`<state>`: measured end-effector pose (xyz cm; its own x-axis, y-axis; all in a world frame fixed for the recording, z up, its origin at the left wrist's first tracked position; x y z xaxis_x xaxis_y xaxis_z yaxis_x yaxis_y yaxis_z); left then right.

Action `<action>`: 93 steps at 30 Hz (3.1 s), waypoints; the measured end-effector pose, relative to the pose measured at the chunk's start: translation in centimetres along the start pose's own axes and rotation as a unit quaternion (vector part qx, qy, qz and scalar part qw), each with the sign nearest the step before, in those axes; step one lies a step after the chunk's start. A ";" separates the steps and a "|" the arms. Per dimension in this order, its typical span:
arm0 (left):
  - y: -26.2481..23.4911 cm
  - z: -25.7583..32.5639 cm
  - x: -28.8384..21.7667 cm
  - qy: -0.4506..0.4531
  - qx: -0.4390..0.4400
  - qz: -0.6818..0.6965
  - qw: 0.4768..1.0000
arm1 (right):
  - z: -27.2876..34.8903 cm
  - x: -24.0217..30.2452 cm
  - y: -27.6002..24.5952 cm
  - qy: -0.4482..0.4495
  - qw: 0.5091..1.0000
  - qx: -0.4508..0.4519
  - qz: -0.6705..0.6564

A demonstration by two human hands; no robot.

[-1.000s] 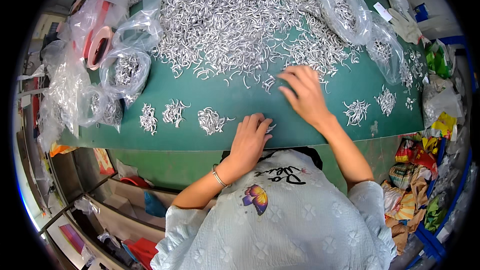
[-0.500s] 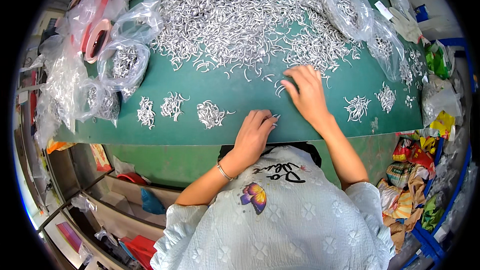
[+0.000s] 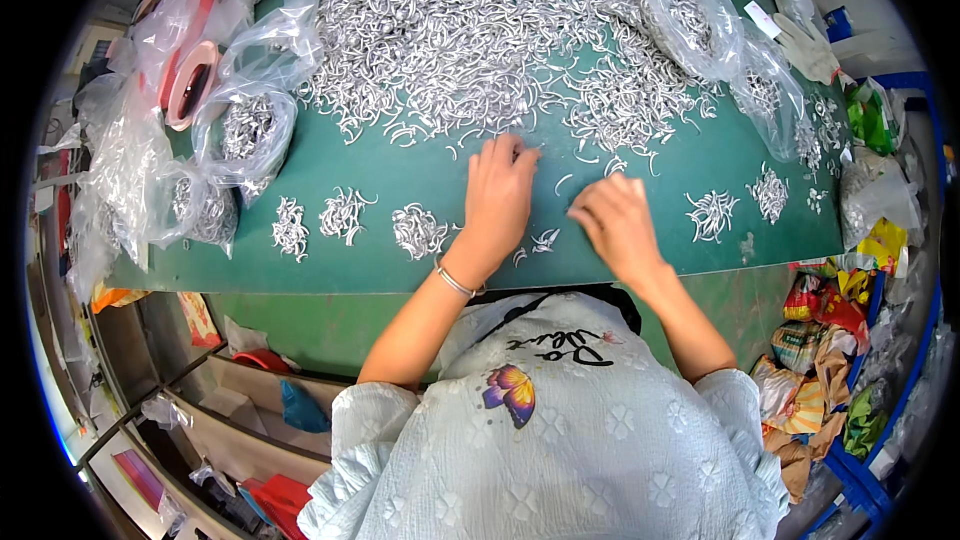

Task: The person picks up small curved metal parts from a large pile on a green table and sorts them into smaller groups by hand.

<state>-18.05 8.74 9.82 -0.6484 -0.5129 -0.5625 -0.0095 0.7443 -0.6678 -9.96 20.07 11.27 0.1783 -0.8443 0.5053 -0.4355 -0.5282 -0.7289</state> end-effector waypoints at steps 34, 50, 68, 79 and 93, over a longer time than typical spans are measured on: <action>-1.7 6.7 -4.0 0.014 0.089 0.093 0.992 | -4.8 -2.6 0.8 -0.025 0.998 -0.051 0.039; -1.8 5.7 -4.5 -0.029 0.072 0.086 0.993 | -2.3 -3.4 -1.2 0.037 0.991 -0.081 0.098; -3.0 6.6 -3.8 -0.067 0.060 0.060 0.994 | -1.3 -3.6 -2.9 0.041 0.991 -0.084 0.098; -2.2 7.8 -3.0 -0.049 0.066 0.119 0.989 | 0.8 1.5 0.4 -0.003 0.997 -0.003 0.082; -0.9 5.8 -5.8 0.014 0.081 0.036 0.996 | -0.6 -4.2 -2.7 0.065 0.987 -0.117 0.091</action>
<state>-9.90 8.52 10.86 -0.6636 -0.4468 -0.6000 0.1594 0.6992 -0.6969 -10.06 25.14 11.39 -0.0309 -0.8967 0.4416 -0.6440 -0.3200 -0.6949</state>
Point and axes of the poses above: each hand's wrist, its own z-axis away from the middle knuckle, its own y-axis out of the palm, x = y × z, the point moved 8 cm from there along -z, towards the middle knuckle, and after that the axes turned 13 degrees about -x, right-handed, at the moved point
